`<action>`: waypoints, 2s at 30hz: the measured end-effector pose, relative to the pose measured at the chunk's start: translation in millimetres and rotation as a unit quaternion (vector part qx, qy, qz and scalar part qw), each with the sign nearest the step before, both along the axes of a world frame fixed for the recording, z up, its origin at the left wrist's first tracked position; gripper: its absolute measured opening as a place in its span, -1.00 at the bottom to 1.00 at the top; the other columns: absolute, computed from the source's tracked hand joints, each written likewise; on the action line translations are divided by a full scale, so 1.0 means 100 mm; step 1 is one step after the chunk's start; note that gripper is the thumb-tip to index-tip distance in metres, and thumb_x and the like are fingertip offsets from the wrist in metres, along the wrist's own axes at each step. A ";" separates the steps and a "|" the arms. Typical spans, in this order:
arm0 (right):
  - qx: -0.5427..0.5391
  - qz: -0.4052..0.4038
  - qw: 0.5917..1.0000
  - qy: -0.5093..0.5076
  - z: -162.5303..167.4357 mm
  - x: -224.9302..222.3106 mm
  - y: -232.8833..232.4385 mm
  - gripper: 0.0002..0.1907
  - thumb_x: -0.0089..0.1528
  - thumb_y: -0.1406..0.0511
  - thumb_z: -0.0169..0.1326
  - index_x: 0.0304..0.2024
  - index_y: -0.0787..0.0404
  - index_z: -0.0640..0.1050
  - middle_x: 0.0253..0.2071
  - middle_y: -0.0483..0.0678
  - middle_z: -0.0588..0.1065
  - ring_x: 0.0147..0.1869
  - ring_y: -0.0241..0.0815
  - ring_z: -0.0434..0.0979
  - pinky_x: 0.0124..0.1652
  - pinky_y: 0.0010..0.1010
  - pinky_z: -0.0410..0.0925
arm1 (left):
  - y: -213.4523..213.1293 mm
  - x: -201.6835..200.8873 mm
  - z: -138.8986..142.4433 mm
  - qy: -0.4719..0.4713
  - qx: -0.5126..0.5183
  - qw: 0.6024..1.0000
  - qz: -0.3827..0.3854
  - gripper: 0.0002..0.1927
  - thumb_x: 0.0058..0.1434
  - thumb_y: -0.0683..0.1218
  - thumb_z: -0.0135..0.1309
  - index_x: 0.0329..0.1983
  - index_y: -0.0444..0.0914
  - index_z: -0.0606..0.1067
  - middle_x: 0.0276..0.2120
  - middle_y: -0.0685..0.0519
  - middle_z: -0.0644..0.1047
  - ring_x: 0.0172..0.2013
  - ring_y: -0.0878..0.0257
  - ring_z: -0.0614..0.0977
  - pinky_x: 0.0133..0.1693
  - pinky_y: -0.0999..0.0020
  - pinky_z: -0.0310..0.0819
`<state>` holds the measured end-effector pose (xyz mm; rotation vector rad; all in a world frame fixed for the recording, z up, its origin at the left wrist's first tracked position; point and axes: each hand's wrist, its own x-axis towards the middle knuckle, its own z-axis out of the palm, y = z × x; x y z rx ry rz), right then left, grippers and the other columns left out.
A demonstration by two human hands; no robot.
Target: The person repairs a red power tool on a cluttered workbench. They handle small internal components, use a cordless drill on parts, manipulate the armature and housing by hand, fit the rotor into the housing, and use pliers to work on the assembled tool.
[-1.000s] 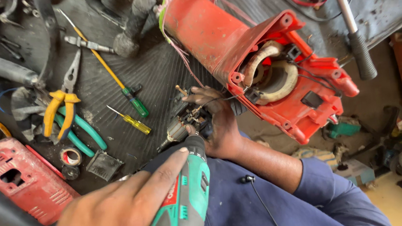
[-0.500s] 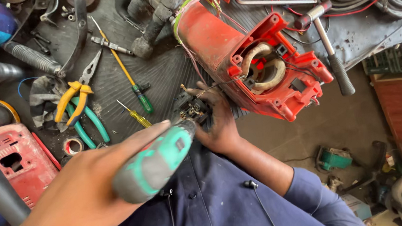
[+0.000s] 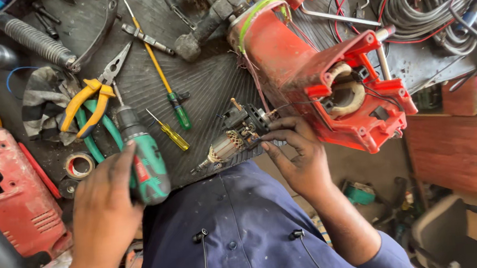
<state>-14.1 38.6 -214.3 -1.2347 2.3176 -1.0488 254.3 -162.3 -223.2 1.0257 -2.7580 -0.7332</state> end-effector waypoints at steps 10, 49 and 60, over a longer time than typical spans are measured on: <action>0.058 0.023 0.990 0.128 0.08 0.52 -0.53 -0.87 0.26 0.46 0.12 -0.15 0.31 0.46 -0.16 0.12 0.41 -0.06 0.14 0.47 -0.07 -0.14 0.36 | -0.42 0.02 -0.12 -0.048 -0.038 0.997 -0.055 -0.12 -0.15 -0.14 0.24 0.36 -0.12 0.33 0.14 -0.13 0.45 0.07 -0.06 0.45 0.06 -0.02 0.29; -0.069 0.031 0.978 0.195 -0.16 0.22 0.02 -0.76 0.05 0.33 0.36 -0.21 0.10 0.68 0.15 -0.03 0.51 0.32 0.09 0.38 0.27 -0.05 0.22 | 0.61 -1.18 0.05 0.259 0.205 0.941 -0.077 -0.83 0.19 -0.13 0.27 -0.21 -0.31 0.61 -0.29 -0.06 0.63 -0.29 0.03 0.69 -0.26 0.25 0.54; -0.133 0.023 0.979 0.151 -0.25 0.09 0.04 -0.79 0.11 0.35 0.37 -0.21 0.16 0.66 0.02 -0.02 0.50 0.20 0.03 0.48 0.18 -0.14 0.33 | 0.65 -1.49 -0.15 0.199 0.404 0.889 0.089 -0.90 0.19 -0.15 0.22 -0.33 -0.30 0.60 -0.46 0.04 0.67 -0.42 0.31 0.70 -0.36 0.43 0.55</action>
